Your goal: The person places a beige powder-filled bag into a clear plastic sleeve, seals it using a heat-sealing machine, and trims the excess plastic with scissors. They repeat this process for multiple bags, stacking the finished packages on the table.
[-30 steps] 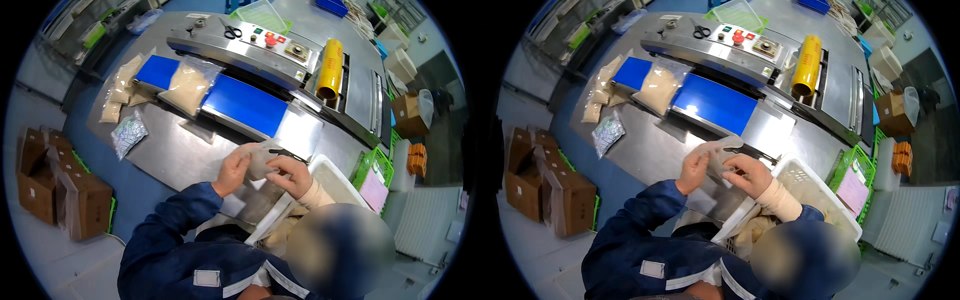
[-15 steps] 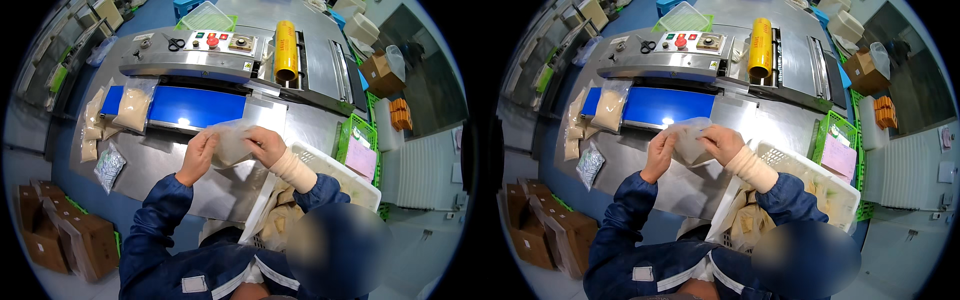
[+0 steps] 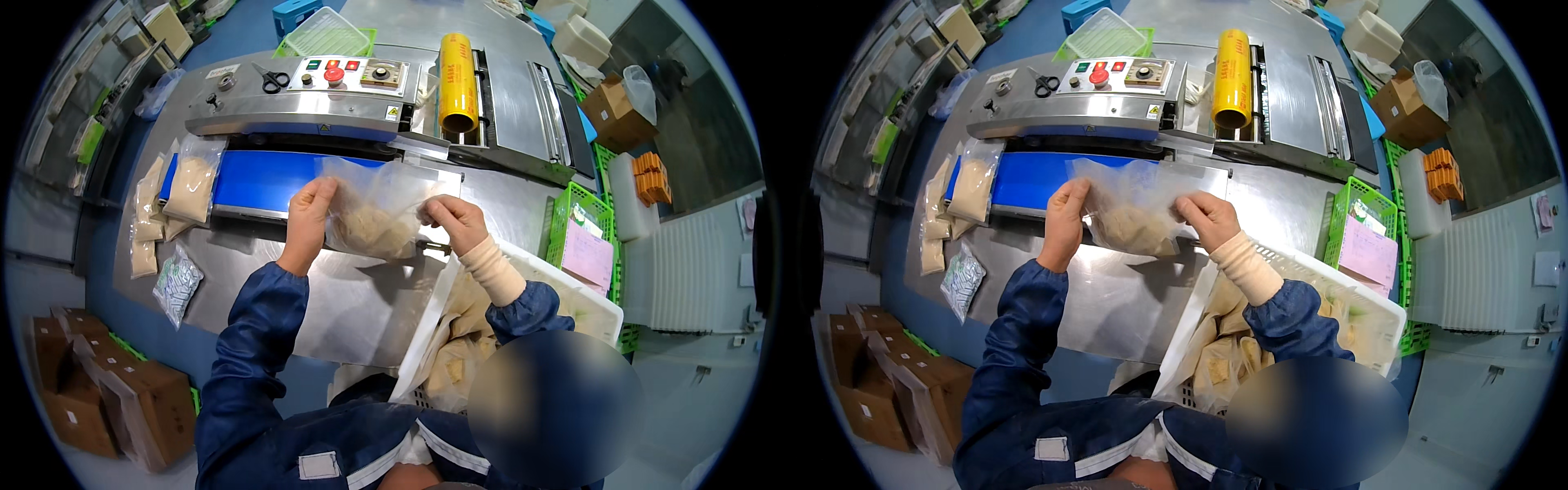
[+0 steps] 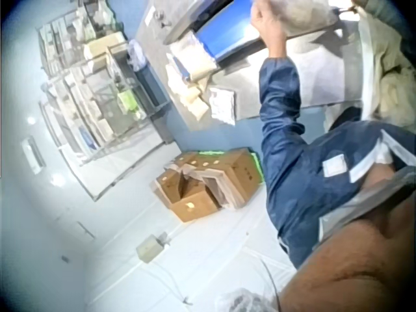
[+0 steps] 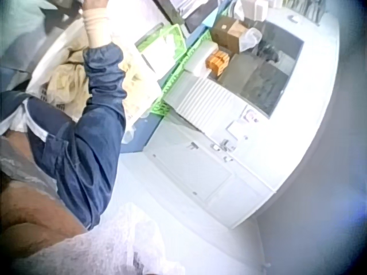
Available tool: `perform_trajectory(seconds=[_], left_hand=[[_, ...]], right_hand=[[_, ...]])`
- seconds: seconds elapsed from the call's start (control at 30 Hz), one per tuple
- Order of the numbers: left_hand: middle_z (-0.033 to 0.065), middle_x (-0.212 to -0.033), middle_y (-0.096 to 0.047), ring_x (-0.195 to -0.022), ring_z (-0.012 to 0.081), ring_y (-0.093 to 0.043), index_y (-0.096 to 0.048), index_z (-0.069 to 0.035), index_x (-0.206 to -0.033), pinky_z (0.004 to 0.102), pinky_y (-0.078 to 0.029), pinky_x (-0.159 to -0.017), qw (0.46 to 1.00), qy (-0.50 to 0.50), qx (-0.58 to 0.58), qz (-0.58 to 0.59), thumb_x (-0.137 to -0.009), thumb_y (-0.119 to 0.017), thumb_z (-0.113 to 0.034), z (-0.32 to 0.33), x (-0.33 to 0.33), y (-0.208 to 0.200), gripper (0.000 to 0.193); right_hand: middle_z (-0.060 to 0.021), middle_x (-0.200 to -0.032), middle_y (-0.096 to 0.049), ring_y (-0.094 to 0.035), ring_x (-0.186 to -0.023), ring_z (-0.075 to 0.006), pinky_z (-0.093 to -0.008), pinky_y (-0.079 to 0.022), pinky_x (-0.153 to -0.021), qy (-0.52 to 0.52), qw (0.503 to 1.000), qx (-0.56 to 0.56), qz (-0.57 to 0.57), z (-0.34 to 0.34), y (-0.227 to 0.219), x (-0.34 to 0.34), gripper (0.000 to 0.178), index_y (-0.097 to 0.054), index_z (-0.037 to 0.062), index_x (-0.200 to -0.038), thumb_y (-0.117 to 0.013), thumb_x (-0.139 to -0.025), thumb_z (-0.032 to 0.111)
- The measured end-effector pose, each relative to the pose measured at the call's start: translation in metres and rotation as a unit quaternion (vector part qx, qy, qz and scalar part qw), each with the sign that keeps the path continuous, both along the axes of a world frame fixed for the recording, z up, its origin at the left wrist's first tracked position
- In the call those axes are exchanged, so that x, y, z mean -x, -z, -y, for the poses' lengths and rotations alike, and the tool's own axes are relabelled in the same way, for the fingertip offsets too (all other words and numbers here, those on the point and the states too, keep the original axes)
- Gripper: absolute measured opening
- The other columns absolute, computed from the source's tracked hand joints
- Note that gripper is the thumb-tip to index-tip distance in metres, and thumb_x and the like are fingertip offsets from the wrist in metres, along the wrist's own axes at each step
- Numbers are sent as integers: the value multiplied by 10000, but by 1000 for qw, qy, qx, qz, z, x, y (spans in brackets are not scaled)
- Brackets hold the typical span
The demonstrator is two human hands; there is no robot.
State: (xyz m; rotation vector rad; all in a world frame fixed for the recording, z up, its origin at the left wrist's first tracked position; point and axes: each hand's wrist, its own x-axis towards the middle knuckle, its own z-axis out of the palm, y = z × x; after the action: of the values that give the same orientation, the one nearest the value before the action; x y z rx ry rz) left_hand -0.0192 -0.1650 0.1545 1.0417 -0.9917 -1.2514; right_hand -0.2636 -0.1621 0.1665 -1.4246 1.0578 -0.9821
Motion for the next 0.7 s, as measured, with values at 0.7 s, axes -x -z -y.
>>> perform_trajectory(seconds=[0.7], left_hand=[[69,-813,-602,-686,169,-592,-575,1,-891,301,-474,-618,948,164,-262,-80,-849,-511,-183,107,65,69,199]], right_hand=[[-89,-597,-599,-557,-504,-134,-250,-460,-503,155,967,-134,-149,44,37,65,285,-606,-35,-683,-503,-803,203]])
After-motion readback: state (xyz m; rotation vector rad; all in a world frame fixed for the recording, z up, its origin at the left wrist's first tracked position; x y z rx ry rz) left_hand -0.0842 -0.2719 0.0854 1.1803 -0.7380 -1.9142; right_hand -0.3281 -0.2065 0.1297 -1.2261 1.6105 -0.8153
